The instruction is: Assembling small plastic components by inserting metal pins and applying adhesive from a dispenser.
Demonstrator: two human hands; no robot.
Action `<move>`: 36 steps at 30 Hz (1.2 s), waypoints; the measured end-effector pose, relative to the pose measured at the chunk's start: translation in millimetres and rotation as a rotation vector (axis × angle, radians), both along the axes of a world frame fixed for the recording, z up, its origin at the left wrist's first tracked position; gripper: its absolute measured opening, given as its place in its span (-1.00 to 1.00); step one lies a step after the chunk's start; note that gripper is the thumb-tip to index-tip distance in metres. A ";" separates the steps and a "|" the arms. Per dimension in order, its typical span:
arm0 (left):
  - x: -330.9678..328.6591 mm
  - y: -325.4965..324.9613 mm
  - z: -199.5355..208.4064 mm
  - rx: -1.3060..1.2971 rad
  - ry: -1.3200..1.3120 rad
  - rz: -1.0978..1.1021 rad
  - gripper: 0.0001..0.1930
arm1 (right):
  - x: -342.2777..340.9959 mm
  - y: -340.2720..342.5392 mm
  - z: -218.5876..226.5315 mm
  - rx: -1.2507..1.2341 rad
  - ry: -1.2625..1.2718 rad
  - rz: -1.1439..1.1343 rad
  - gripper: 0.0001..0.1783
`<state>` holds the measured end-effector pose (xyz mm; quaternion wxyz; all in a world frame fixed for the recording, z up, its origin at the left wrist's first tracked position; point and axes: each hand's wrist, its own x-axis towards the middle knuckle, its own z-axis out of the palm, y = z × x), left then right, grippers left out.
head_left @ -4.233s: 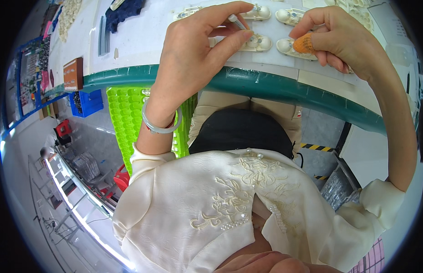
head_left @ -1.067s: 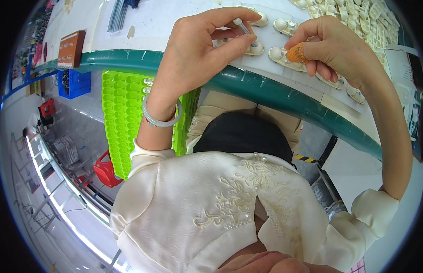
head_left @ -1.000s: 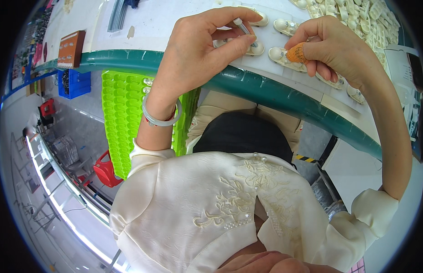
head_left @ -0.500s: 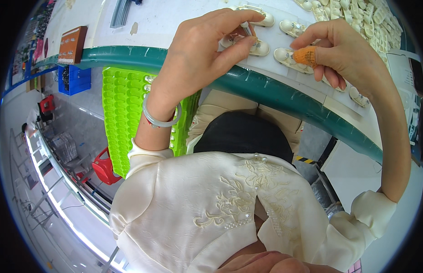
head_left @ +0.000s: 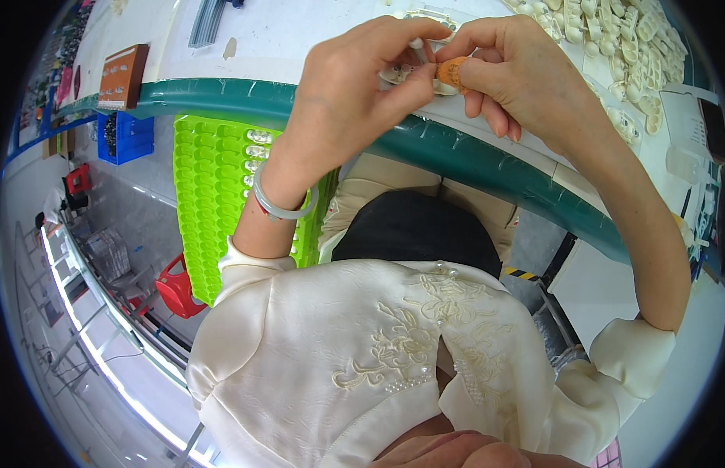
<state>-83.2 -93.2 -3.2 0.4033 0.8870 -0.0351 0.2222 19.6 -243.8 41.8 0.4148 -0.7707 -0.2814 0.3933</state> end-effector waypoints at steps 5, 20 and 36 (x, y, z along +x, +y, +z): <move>-12.2 15.6 2.1 -0.386 0.173 0.118 -0.67 | 12.5 19.7 27.3 -0.233 0.228 0.032 -0.84; -13.9 2.0 8.0 -0.182 0.136 0.079 -0.67 | 14.8 27.5 33.8 -0.372 0.164 0.051 -0.84; -11.7 2.7 -3.8 -0.003 0.003 0.112 -0.68 | 12.1 27.4 28.7 -0.200 0.235 0.044 -0.83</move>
